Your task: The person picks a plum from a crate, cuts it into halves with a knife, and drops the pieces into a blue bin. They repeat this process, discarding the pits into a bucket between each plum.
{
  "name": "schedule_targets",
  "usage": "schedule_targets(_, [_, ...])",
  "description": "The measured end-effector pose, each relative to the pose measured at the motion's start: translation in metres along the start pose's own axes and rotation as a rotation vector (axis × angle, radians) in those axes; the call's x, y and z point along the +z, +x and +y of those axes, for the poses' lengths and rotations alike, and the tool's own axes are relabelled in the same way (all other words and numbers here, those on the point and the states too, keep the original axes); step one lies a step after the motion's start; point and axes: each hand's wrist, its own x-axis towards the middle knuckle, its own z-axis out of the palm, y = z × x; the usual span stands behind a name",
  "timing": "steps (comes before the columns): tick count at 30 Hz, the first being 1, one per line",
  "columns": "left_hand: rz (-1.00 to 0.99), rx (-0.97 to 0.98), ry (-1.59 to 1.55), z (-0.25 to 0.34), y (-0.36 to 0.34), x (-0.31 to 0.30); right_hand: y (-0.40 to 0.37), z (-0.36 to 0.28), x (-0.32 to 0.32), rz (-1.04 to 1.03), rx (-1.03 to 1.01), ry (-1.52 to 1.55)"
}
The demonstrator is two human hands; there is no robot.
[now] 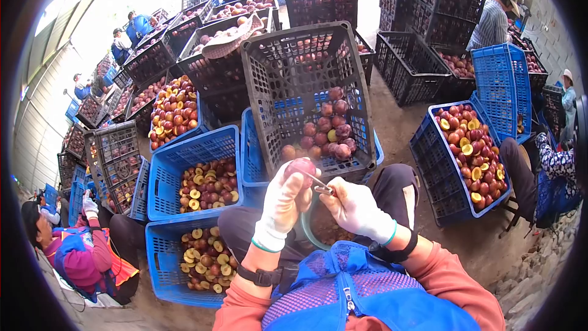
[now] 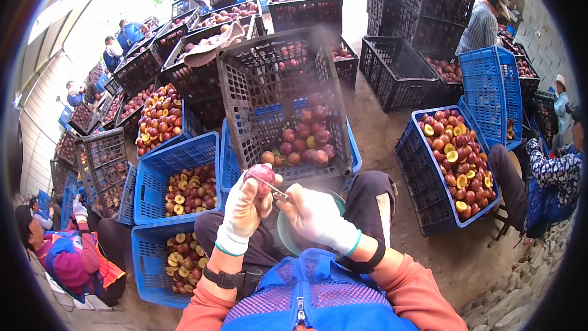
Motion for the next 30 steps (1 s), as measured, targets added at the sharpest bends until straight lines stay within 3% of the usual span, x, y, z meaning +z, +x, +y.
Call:
schedule_targets(14, [0.069, -0.129, 0.140, 0.011, -0.006, 0.016, -0.009, -0.016, 0.005, 0.111, 0.041, -0.112])
schedule_targets(16, [0.037, 0.105, 0.413, -0.005, -0.001, 0.010, -0.012, -0.019, 0.008, 0.092, 0.113, -0.135])
schedule_targets(19, [0.042, 0.260, 0.590, -0.015, -0.003, 0.010, -0.019, -0.012, 0.014, 0.088, 0.139, -0.124])
schedule_targets(21, [0.093, 0.132, 0.468, -0.004, -0.004, 0.018, -0.016, -0.012, 0.014, 0.095, 0.126, -0.086])
schedule_targets(23, [0.163, -0.167, 0.170, 0.016, -0.010, 0.033, -0.012, -0.016, 0.014, 0.133, 0.095, -0.054])
schedule_targets(26, [0.128, -0.325, 0.133, 0.015, -0.002, 0.024, -0.007, -0.020, 0.014, 0.166, 0.072, -0.047])
schedule_targets(27, [0.173, -0.092, 0.564, 0.000, 0.000, 0.024, -0.010, -0.015, 0.016, 0.138, 0.102, -0.063])
schedule_targets(30, [0.156, 0.328, 0.926, 0.000, 0.000, 0.027, -0.013, 0.000, 0.018, 0.093, 0.092, -0.051])
